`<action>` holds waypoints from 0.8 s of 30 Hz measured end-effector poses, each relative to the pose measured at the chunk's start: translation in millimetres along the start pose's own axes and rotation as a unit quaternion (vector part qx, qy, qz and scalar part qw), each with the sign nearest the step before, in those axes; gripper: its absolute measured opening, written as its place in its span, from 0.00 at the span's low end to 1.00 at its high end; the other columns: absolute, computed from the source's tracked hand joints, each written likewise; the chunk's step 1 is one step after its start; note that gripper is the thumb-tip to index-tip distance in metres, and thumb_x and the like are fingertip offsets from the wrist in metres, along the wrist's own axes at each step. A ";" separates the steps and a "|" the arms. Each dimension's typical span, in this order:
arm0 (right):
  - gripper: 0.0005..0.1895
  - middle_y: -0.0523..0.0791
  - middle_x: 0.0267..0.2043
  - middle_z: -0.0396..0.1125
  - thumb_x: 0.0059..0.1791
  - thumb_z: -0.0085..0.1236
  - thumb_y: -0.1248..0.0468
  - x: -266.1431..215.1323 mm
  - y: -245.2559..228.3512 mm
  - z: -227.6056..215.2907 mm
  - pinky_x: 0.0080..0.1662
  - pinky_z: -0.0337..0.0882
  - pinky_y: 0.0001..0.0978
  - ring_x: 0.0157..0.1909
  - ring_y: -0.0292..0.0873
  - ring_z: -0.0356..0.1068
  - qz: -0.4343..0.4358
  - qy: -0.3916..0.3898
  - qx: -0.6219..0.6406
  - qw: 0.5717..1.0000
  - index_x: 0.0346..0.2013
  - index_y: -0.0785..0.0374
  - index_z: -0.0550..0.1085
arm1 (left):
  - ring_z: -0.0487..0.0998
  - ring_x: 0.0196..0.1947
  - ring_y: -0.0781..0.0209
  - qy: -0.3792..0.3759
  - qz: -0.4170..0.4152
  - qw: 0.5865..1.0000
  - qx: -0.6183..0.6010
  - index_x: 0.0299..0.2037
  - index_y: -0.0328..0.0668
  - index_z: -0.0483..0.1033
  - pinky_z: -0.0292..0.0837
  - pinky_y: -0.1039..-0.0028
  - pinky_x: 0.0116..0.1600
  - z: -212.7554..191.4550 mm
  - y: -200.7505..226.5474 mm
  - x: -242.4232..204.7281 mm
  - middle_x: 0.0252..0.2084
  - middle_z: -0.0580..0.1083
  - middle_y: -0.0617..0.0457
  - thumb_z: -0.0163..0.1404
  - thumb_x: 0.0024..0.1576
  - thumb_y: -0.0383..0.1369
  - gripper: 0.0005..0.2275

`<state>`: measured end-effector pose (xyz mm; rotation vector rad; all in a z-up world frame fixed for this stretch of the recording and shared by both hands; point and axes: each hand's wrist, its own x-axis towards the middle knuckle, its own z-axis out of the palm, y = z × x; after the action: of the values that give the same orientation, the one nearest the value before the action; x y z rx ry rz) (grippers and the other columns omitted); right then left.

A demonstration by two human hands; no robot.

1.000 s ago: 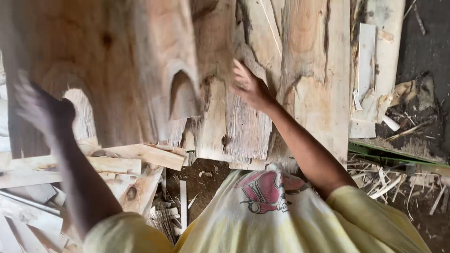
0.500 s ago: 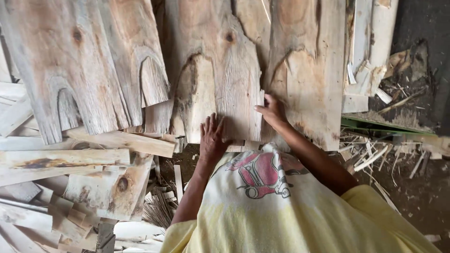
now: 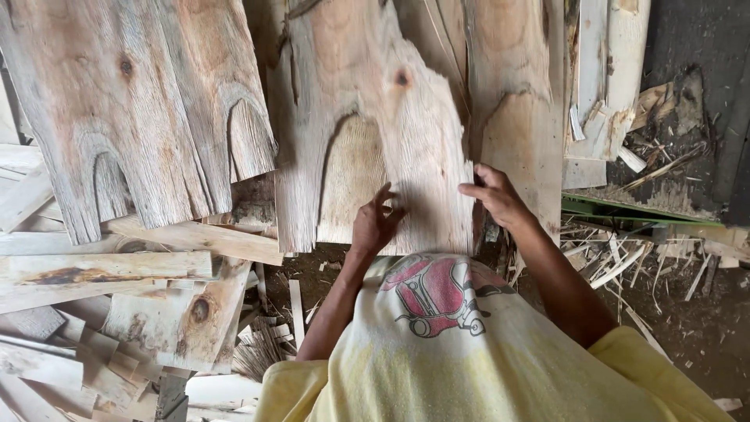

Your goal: Operating a wood slicing machine to produce thin wood sheets.

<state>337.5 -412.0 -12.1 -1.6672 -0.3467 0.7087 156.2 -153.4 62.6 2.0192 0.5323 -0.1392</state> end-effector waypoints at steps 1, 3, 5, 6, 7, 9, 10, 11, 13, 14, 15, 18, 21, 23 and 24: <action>0.28 0.57 0.60 0.66 0.50 0.66 0.63 3.3 -4.5 -5.7 0.57 0.71 0.45 0.61 0.49 0.67 0.021 0.031 -0.013 0.999 0.61 0.73 0.68 | 0.82 0.42 0.48 -0.021 -0.089 0.995 0.038 0.73 0.47 0.59 0.82 0.55 0.44 -12.3 27.4 -2.4 0.53 0.80 0.49 0.53 0.60 0.45 0.32; 0.28 0.55 0.61 0.66 0.52 0.66 0.61 16.3 -15.8 -15.0 0.57 0.70 0.44 0.61 0.48 0.66 0.042 0.062 -0.028 0.997 0.61 0.71 0.69 | 0.82 0.40 0.38 -0.043 -0.178 0.980 0.074 0.76 0.53 0.59 0.80 0.49 0.48 -16.5 10.3 11.4 0.49 0.83 0.47 0.52 0.62 0.46 0.31; 0.26 0.51 0.58 0.71 0.50 0.63 0.56 35.3 -28.7 -19.5 0.54 0.78 0.42 0.55 0.46 0.73 0.133 0.201 -0.090 0.966 0.60 0.64 0.71 | 0.64 0.70 0.36 0.235 0.001 0.920 0.313 0.73 0.43 0.51 0.60 0.47 0.71 -1.2 -79.9 42.8 0.70 0.63 0.34 0.49 0.64 0.53 0.34; 0.26 0.51 0.58 0.71 0.50 0.63 0.56 48.9 -26.9 -17.7 0.54 0.78 0.42 0.55 0.46 0.73 0.131 0.200 -0.090 0.967 0.60 0.64 0.71 | 0.64 0.70 0.36 0.238 0.000 0.919 0.314 0.73 0.43 0.51 0.60 0.47 0.71 -19.7 -86.0 47.4 0.70 0.63 0.34 0.49 0.64 0.53 0.34; 0.28 0.51 0.58 0.70 0.49 0.65 0.57 62.2 -25.5 -15.9 0.54 0.78 0.41 0.55 0.46 0.72 0.158 0.236 -0.098 0.954 0.60 0.62 0.70 | 0.54 0.73 0.32 0.233 -0.121 0.906 0.332 0.75 0.41 0.45 0.49 0.41 0.73 -38.4 -91.8 51.3 0.75 0.54 0.34 0.44 0.63 0.59 0.38; 0.30 0.50 0.58 0.69 0.47 0.67 0.58 88.2 -1.3 -17.0 0.54 0.77 0.39 0.54 0.45 0.72 0.181 0.270 -0.105 0.940 0.61 0.61 0.68 | 0.44 0.77 0.27 0.230 -0.240 0.878 0.344 0.76 0.40 0.38 0.37 0.35 0.75 -67.6 -97.9 54.3 0.79 0.44 0.34 0.39 0.63 0.64 0.43; 0.30 0.49 0.57 0.69 0.47 0.70 0.60 103.0 20.6 -20.4 0.52 0.75 0.37 0.54 0.44 0.71 0.177 0.279 -0.043 0.943 0.60 0.62 0.68 | 0.42 0.76 0.28 0.208 -0.275 0.893 0.291 0.75 0.36 0.37 0.37 0.38 0.74 -77.9 -98.2 54.1 0.78 0.42 0.31 0.43 0.60 0.64 0.46; 0.30 0.48 0.56 0.68 0.46 0.73 0.62 118.5 42.2 -23.6 0.51 0.73 0.35 0.54 0.42 0.69 0.172 0.287 0.020 0.942 0.58 0.63 0.68 | 0.40 0.76 0.29 0.185 -0.308 0.903 0.236 0.74 0.33 0.37 0.38 0.40 0.73 -88.4 -98.5 53.9 0.77 0.40 0.29 0.47 0.56 0.65 0.50; 0.27 0.48 0.51 0.69 0.48 0.73 0.62 128.6 26.9 -33.4 0.46 0.72 0.35 0.49 0.42 0.69 0.166 0.257 0.087 0.948 0.56 0.64 0.70 | 0.47 0.72 0.28 0.207 -0.298 0.900 0.241 0.73 0.34 0.41 0.46 0.41 0.70 -98.1 -92.3 54.8 0.74 0.47 0.32 0.52 0.55 0.61 0.48; 0.23 0.48 0.46 0.70 0.49 0.74 0.62 130.7 21.3 -38.1 0.40 0.71 0.35 0.44 0.42 0.69 0.166 0.229 0.154 0.947 0.54 0.65 0.73 | 0.55 0.68 0.27 0.221 -0.288 0.898 0.249 0.71 0.35 0.45 0.54 0.42 0.67 -101.1 -90.5 53.0 0.72 0.54 0.34 0.58 0.53 0.57 0.46; 0.23 0.48 0.46 0.70 0.49 0.74 0.62 131.7 9.8 -45.8 0.40 0.71 0.35 0.44 0.42 0.69 0.165 0.225 0.153 0.948 0.54 0.65 0.73 | 0.55 0.68 0.27 0.224 -0.291 0.897 0.247 0.71 0.35 0.45 0.54 0.42 0.67 -108.5 -81.5 47.7 0.72 0.54 0.34 0.58 0.53 0.57 0.46; 0.16 0.48 0.35 0.71 0.51 0.68 0.62 124.2 -26.8 -67.4 0.32 0.75 0.35 0.32 0.42 0.71 0.131 0.175 0.208 0.953 0.48 0.64 0.74 | 0.84 0.44 0.41 0.241 -0.335 0.909 0.064 0.71 0.42 0.63 0.83 0.53 0.50 -118.1 -93.9 42.4 0.52 0.82 0.41 0.59 0.53 0.44 0.36; 0.10 0.47 0.34 0.73 0.50 0.64 0.66 106.3 -67.8 -81.1 0.34 0.77 0.34 0.32 0.40 0.73 0.030 0.192 0.204 0.959 0.42 0.62 0.71 | 0.85 0.31 0.57 0.133 -0.176 0.975 0.035 0.56 0.42 0.82 0.86 0.63 0.38 -113.9 -119.0 45.0 0.46 0.83 0.51 0.57 0.59 0.44 0.20; 0.10 0.46 0.41 0.73 0.51 0.62 0.72 85.0 -86.4 -90.8 0.43 0.76 0.34 0.39 0.40 0.72 -0.081 0.180 0.176 0.964 0.45 0.62 0.72 | 0.81 0.41 0.51 -0.012 -0.198 0.980 -0.024 0.49 0.31 0.79 0.81 0.59 0.46 -116.3 -47.6 24.2 0.44 0.82 0.38 0.64 0.52 0.35 0.19; 0.10 0.46 0.41 0.73 0.51 0.62 0.72 71.6 -86.9 -99.0 0.43 0.76 0.34 0.39 0.40 0.72 -0.081 0.182 0.175 0.964 0.45 0.62 0.72 | 0.81 0.41 0.51 -0.013 -0.197 0.980 -0.024 0.49 0.31 0.79 0.81 0.59 0.46 -107.2 -50.7 25.5 0.44 0.82 0.38 0.64 0.52 0.35 0.19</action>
<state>467.4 -427.6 61.0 -1.3770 -0.0866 0.3081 144.1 -32.7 66.1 1.8414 0.9062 -0.3887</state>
